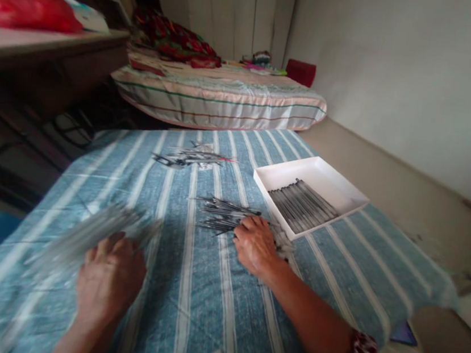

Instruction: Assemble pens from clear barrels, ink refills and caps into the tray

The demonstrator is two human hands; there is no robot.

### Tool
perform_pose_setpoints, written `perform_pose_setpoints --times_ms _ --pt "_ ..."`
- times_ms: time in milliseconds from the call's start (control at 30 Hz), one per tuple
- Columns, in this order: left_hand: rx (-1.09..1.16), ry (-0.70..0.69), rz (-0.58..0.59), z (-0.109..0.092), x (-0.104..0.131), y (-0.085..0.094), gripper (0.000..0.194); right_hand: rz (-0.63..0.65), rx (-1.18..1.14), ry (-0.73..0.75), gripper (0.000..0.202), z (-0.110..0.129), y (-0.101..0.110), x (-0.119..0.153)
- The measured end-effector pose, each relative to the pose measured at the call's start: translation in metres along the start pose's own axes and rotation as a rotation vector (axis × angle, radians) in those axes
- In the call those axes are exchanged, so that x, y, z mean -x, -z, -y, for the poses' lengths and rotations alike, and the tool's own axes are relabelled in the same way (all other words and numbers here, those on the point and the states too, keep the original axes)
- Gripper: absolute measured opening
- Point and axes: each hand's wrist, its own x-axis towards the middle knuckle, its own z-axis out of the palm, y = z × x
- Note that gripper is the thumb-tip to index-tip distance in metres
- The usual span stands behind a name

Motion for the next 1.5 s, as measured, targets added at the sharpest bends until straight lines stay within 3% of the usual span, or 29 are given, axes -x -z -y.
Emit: perform_pose_setpoints --times_ms 100,267,433,633,800,900,1100,1300,1500 --pt "-0.067 0.003 -0.038 -0.008 0.003 0.003 0.026 -0.033 -0.045 -0.002 0.006 0.0 -0.004 0.002" --pt "0.179 0.011 -0.047 -0.01 0.004 0.0 0.024 -0.037 -0.088 0.015 0.005 0.001 0.0 0.006" --pt "0.495 0.121 0.135 -0.02 0.009 -0.003 0.022 -0.079 -0.144 0.024 0.005 0.0 0.0 0.007" --pt "1.156 0.348 0.272 -0.035 0.017 0.002 0.041 -0.068 -0.065 0.015 0.018 -0.003 -0.001 0.003" --pt "1.341 0.5 0.389 -0.037 0.018 0.006 0.038 0.014 0.068 0.039 0.019 -0.001 0.001 -0.001" --pt "1.383 0.501 0.416 -0.036 0.019 0.005 0.035 0.03 0.1 0.056 0.018 0.001 0.001 -0.002" --pt "1.313 0.396 0.462 -0.034 0.02 0.007 0.046 -0.02 0.053 0.113 0.02 -0.002 0.001 0.001" --pt "1.136 0.26 0.476 -0.025 0.019 0.01 0.034 -0.165 -0.064 0.224 0.025 -0.004 0.005 0.007" --pt "1.048 0.133 0.495 -0.024 0.019 0.007 0.026 -0.182 -0.077 0.284 0.026 0.0 0.008 0.009"
